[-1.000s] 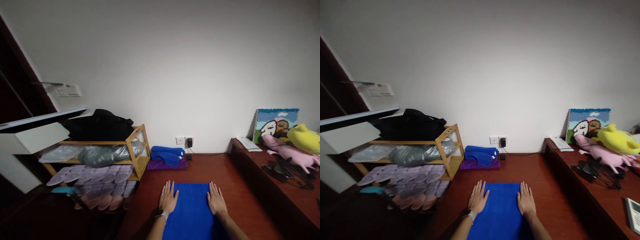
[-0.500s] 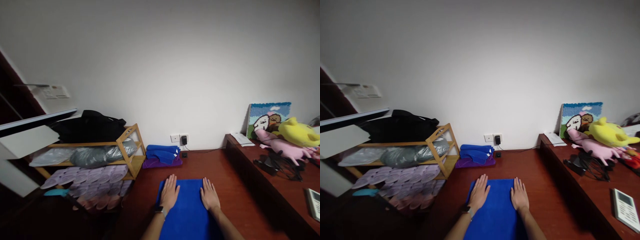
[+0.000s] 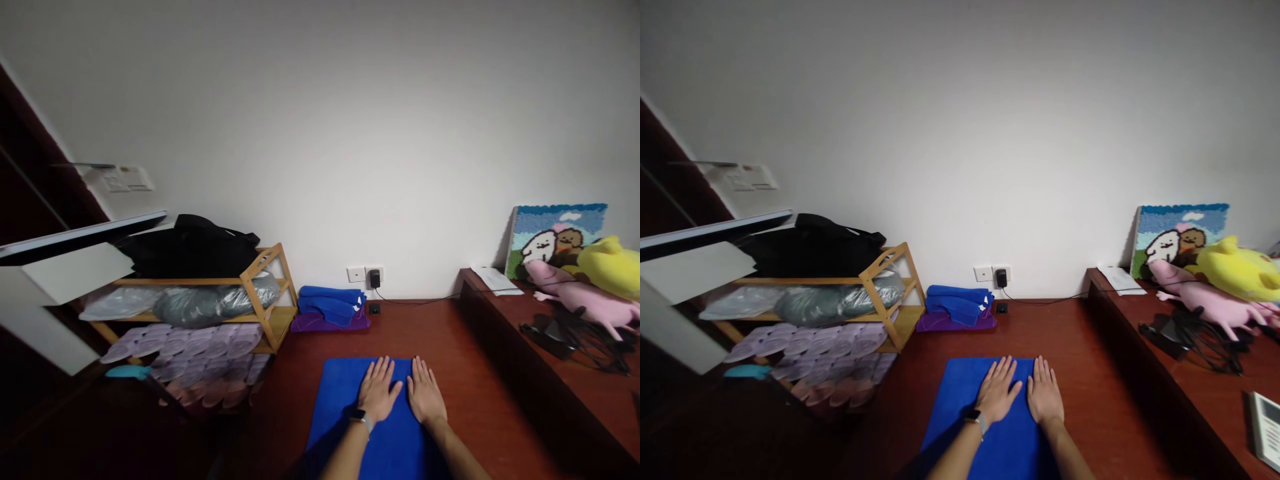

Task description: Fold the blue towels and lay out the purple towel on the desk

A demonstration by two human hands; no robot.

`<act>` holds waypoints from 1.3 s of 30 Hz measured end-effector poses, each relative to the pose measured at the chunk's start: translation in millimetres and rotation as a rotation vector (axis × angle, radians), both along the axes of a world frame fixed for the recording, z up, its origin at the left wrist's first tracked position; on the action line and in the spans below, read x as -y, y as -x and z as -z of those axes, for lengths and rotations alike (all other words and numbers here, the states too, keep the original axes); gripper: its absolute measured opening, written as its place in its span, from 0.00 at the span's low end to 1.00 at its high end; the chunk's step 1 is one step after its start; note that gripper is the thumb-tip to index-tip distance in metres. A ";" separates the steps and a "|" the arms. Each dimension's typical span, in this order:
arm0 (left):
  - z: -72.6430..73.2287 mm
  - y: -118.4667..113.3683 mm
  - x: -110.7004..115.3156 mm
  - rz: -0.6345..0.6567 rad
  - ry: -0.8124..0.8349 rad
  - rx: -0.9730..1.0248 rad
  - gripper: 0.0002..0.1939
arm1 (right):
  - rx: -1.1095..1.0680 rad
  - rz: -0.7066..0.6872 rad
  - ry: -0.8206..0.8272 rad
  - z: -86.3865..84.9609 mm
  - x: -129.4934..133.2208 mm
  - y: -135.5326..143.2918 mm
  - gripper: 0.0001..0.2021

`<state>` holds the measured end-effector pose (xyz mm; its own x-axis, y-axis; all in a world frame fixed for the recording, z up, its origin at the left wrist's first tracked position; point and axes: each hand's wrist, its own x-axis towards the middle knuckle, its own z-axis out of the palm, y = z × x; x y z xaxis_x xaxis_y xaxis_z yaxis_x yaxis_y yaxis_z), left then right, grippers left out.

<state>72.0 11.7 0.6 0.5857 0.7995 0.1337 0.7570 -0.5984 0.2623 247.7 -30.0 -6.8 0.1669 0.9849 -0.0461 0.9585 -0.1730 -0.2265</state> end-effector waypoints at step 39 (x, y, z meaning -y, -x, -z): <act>-0.2 20.2 1.9 -0.064 -0.002 -0.014 0.36 | 0.014 -0.012 -0.026 9.8 -1.4 -3.3 0.35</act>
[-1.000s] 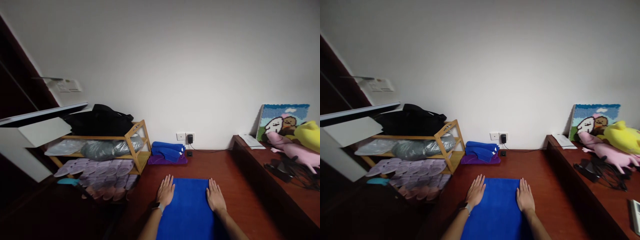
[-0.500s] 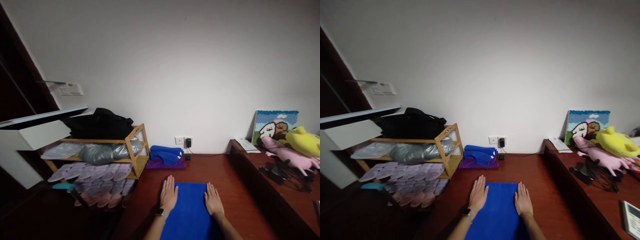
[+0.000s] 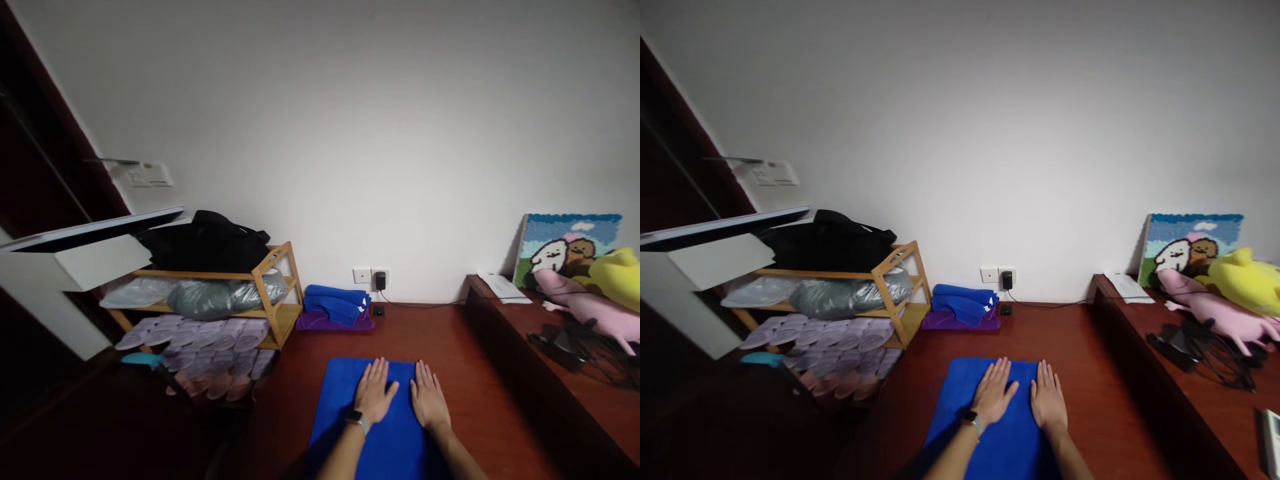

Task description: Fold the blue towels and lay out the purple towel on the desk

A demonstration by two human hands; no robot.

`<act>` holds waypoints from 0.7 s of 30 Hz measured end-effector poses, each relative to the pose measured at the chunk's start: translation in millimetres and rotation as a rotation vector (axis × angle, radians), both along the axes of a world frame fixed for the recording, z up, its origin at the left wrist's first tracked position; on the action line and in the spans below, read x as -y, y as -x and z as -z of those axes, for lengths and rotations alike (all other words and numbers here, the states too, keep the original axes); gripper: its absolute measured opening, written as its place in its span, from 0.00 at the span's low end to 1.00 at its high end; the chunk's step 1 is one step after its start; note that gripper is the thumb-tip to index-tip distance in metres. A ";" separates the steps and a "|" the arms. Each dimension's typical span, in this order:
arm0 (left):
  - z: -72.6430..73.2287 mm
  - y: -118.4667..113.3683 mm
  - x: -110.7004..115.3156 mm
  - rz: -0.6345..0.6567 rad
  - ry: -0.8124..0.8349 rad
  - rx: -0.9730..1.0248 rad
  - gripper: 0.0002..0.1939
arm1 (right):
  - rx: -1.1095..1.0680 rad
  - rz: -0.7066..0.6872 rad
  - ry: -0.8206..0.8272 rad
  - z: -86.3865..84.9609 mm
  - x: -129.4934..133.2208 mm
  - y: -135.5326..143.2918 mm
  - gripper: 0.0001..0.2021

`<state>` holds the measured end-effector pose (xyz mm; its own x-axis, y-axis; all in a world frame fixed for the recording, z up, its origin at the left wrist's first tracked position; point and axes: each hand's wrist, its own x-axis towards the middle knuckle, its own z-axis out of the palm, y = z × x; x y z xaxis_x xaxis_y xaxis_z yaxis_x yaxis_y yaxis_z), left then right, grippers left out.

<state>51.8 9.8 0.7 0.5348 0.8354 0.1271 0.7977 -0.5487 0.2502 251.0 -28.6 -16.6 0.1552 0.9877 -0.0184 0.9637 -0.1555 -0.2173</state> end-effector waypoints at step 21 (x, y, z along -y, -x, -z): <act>-17.4 99.8 43.5 -0.199 -0.066 0.001 0.33 | -0.087 -0.013 -0.038 -22.9 43.9 2.9 0.35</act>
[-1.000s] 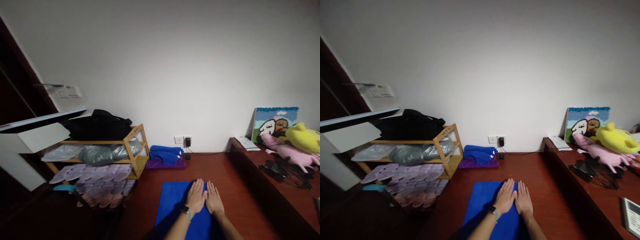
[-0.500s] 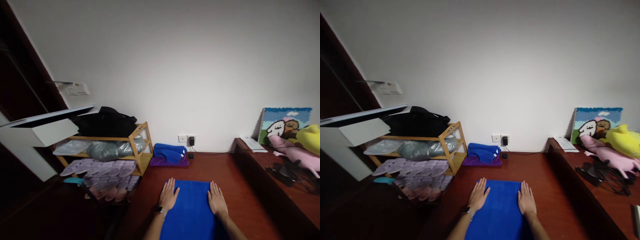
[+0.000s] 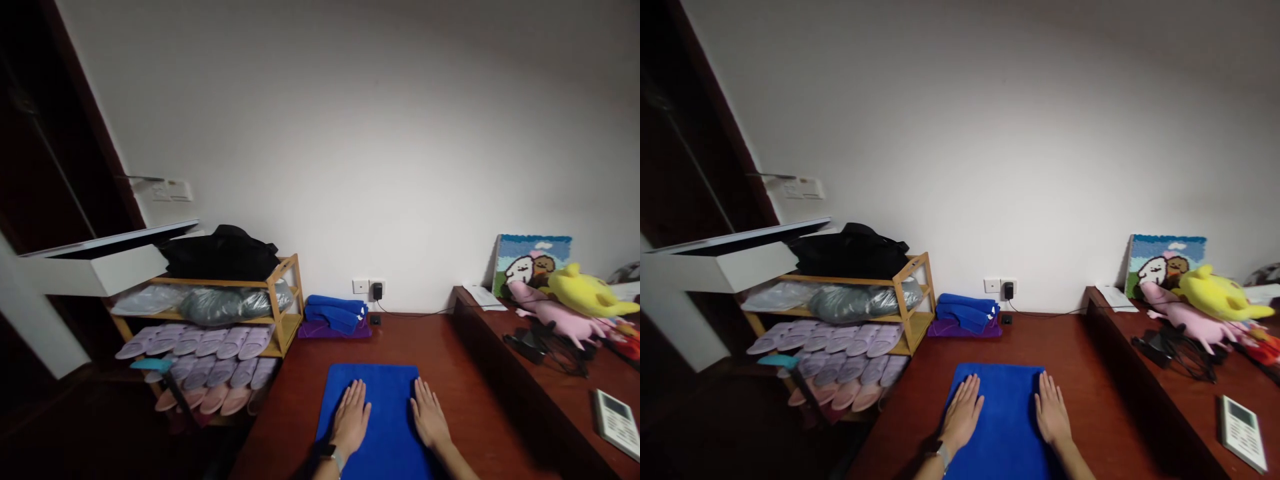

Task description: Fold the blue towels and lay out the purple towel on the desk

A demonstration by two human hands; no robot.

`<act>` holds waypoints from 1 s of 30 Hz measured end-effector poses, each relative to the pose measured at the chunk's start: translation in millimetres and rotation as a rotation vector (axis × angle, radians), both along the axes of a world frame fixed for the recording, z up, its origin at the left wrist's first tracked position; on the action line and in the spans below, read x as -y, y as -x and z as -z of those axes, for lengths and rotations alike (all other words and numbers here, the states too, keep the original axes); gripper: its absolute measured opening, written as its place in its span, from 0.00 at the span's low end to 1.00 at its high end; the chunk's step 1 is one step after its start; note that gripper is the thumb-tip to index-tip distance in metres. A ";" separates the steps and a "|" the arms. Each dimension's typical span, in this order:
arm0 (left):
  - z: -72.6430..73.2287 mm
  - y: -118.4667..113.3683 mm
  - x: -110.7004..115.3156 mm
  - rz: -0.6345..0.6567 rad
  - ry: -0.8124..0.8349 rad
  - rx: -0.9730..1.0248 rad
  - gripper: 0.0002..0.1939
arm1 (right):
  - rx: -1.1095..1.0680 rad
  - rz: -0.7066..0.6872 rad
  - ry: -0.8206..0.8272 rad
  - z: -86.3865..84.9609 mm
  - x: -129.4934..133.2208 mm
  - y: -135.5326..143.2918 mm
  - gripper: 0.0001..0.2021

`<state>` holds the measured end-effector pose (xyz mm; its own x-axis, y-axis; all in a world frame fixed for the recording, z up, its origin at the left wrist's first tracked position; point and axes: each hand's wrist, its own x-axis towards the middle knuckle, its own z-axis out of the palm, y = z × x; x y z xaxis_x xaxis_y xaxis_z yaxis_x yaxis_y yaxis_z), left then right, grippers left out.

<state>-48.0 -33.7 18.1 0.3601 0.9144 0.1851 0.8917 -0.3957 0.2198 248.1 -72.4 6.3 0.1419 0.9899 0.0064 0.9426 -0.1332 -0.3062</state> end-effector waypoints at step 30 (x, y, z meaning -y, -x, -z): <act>18.8 65.6 42.6 -0.201 0.024 -0.137 0.32 | 0.042 0.025 0.070 14.7 20.6 10.5 0.36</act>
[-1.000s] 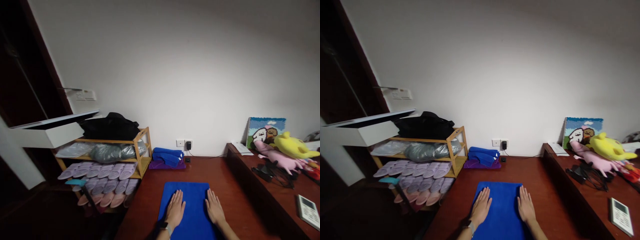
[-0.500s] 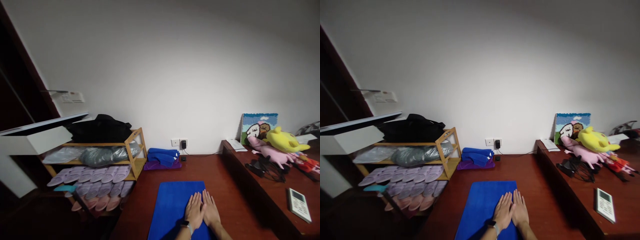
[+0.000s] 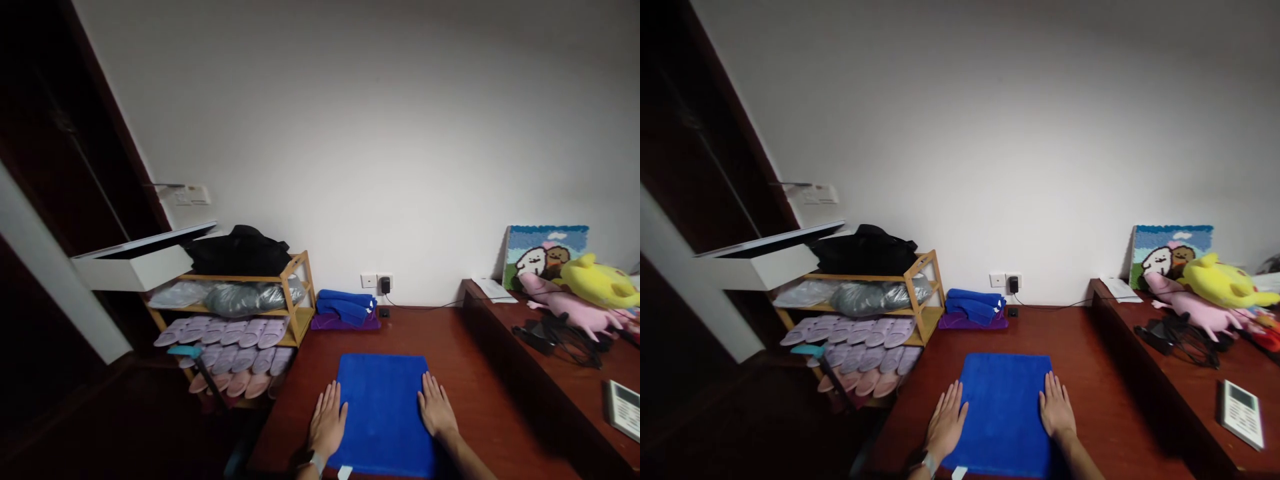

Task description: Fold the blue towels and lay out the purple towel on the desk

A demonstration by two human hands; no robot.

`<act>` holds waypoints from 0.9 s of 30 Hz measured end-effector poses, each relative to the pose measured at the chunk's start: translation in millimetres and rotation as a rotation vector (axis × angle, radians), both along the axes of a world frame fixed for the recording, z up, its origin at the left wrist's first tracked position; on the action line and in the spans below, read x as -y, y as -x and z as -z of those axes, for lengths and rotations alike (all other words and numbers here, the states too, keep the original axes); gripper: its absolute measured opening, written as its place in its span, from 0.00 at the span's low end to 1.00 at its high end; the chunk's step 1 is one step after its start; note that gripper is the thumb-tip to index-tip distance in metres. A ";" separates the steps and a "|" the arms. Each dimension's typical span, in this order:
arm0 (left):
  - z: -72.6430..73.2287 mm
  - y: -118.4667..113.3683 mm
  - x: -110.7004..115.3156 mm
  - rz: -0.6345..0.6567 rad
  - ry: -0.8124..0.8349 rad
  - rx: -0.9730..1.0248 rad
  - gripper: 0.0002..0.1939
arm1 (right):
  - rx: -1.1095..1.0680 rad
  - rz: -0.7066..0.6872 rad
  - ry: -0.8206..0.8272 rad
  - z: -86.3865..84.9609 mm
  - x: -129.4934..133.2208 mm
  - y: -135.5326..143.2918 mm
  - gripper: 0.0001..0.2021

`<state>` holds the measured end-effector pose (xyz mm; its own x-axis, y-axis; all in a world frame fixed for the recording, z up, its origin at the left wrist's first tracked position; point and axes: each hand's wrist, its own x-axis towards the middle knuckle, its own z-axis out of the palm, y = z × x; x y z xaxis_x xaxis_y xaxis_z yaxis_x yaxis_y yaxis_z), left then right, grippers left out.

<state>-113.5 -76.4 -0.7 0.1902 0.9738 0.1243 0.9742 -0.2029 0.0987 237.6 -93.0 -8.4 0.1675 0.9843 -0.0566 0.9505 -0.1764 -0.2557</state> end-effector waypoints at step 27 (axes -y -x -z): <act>-6.9 -213.0 48.1 0.481 0.066 0.230 0.30 | 0.048 -0.097 0.022 -6.7 53.8 3.4 0.33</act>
